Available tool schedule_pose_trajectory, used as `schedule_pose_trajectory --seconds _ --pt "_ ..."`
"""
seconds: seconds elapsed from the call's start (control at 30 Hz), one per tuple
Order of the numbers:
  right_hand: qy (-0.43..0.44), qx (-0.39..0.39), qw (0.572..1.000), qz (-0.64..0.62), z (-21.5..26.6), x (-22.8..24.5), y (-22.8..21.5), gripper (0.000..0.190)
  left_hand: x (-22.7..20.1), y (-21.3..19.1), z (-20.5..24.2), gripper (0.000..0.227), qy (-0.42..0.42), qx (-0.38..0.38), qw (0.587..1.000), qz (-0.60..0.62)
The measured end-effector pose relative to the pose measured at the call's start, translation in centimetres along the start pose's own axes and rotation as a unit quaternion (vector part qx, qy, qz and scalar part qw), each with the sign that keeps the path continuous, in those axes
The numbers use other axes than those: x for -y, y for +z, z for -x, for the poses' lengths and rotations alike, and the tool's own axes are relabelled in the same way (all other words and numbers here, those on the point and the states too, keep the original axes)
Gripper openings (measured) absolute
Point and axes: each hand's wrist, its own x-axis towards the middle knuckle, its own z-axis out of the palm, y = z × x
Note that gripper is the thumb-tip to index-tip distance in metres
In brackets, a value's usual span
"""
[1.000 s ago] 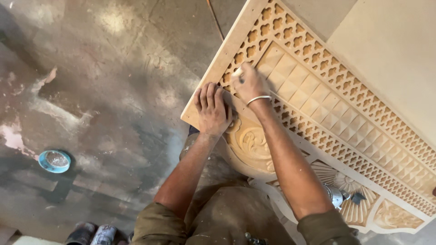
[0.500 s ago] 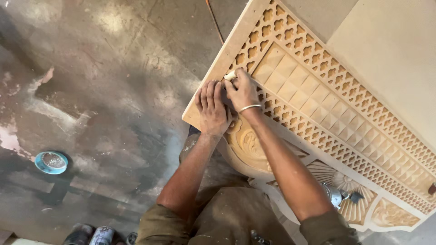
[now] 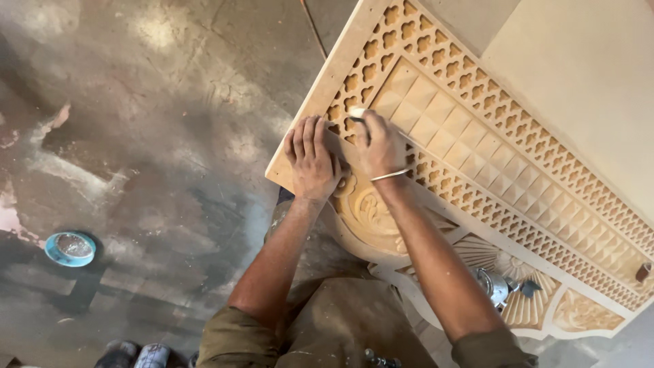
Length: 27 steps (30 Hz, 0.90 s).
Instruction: The person sands a large, intricately carved wooden panel using a small sanding block. They systematically smooth the raised geometric and floral patterns, moving across the surface to prepare it for finishing.
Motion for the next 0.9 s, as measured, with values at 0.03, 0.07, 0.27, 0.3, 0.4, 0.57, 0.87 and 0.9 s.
schedule_pose_trajectory --seconds 0.03,0.07,0.27,0.3,0.4,0.57,0.87,0.9 --pt "-0.040 -0.026 0.998 -0.030 -0.2 0.0 0.0 0.013 0.0 0.1 -0.2 0.073 0.001 -0.004 1.000 0.000" --pt "-0.078 -0.051 0.994 -0.060 -0.1 -0.1 0.2 0.012 0.0 0.2 -0.1 0.073 0.001 -0.006 1.000 -0.001" --pt "-0.110 -0.035 0.992 -0.050 1.1 -2.3 0.5 0.023 0.1 0.1 0.0 0.072 0.002 -0.001 1.000 -0.007" --pt "-0.086 -0.015 0.996 -0.028 1.9 -2.8 0.3 0.025 -0.1 0.0 0.4 0.072 0.004 0.007 1.000 -0.014" --pt "-0.043 0.030 0.998 0.026 2.1 -3.7 -0.1 0.029 -0.3 -0.2 -0.5 0.072 0.005 0.013 1.000 -0.012" --pt "0.014 0.084 0.994 0.071 4.4 -3.5 -0.4 0.036 -0.8 -0.4 -0.4 0.063 0.018 0.030 0.997 -0.066" --pt "0.031 -0.062 0.996 0.062 -0.7 -3.9 -0.6 0.015 -1.5 -0.1 -1.2 0.058 0.024 0.116 0.985 -0.125" --pt "0.022 -0.072 0.996 0.055 -1.1 -3.5 -0.1 0.015 -1.5 -0.1 -1.2 0.058 0.024 0.126 0.983 -0.130"
